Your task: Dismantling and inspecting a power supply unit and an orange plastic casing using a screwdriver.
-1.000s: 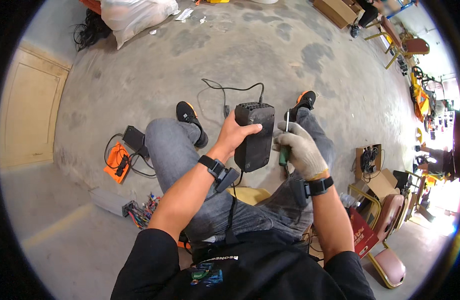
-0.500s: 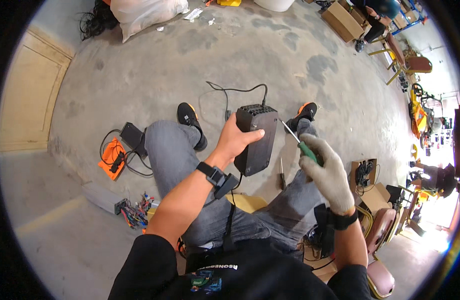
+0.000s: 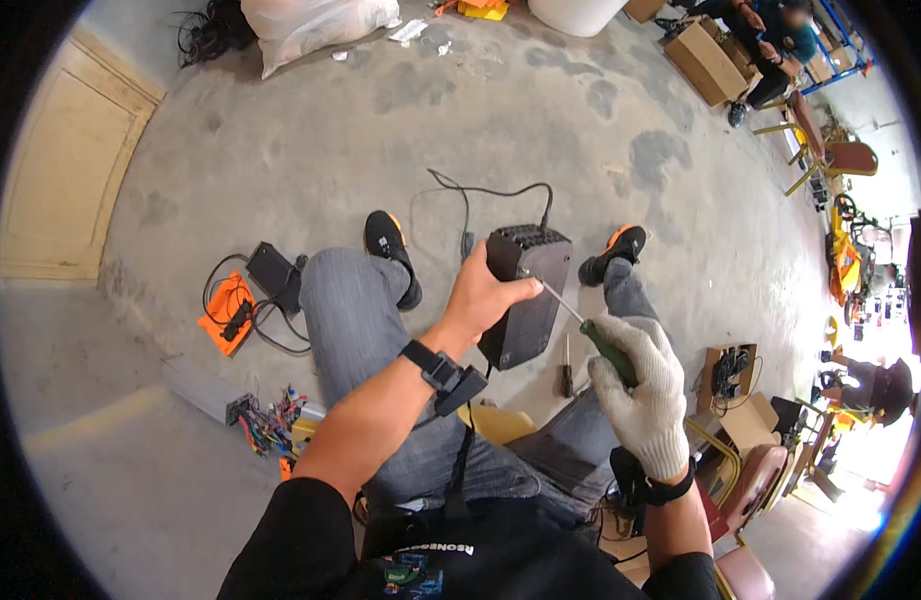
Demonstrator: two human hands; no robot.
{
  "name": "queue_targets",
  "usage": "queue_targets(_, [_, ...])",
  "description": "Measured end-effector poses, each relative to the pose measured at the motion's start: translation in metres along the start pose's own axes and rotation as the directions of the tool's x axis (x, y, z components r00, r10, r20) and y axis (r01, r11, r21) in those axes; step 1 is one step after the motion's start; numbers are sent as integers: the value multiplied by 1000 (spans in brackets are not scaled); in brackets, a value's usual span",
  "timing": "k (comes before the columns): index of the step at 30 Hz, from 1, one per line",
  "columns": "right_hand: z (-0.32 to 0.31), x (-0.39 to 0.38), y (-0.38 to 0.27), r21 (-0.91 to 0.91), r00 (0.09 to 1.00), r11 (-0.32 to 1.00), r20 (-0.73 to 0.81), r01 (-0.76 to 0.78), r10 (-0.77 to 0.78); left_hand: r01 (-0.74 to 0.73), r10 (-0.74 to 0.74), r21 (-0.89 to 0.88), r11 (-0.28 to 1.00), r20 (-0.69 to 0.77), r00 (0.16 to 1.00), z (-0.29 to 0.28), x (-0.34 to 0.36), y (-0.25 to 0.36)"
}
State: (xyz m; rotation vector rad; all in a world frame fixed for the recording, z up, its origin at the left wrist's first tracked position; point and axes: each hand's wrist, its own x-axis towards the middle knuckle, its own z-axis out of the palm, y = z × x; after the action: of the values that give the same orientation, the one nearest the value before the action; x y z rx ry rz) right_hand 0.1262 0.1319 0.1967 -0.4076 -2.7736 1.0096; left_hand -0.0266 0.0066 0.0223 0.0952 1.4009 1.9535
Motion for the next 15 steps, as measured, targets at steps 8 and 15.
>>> queue_targets(8, [4, -2, -1, -33, 1000, 999, 12, 18, -18, 4, -4, 57, 998, 8, 1000, -1, -1, 3])
queue_targets(15, [6, -3, -2, -18, 1000, 1000, 14, 8, -8, -20, 19, 15, 1000, 8, 1000, 0, -1, 4])
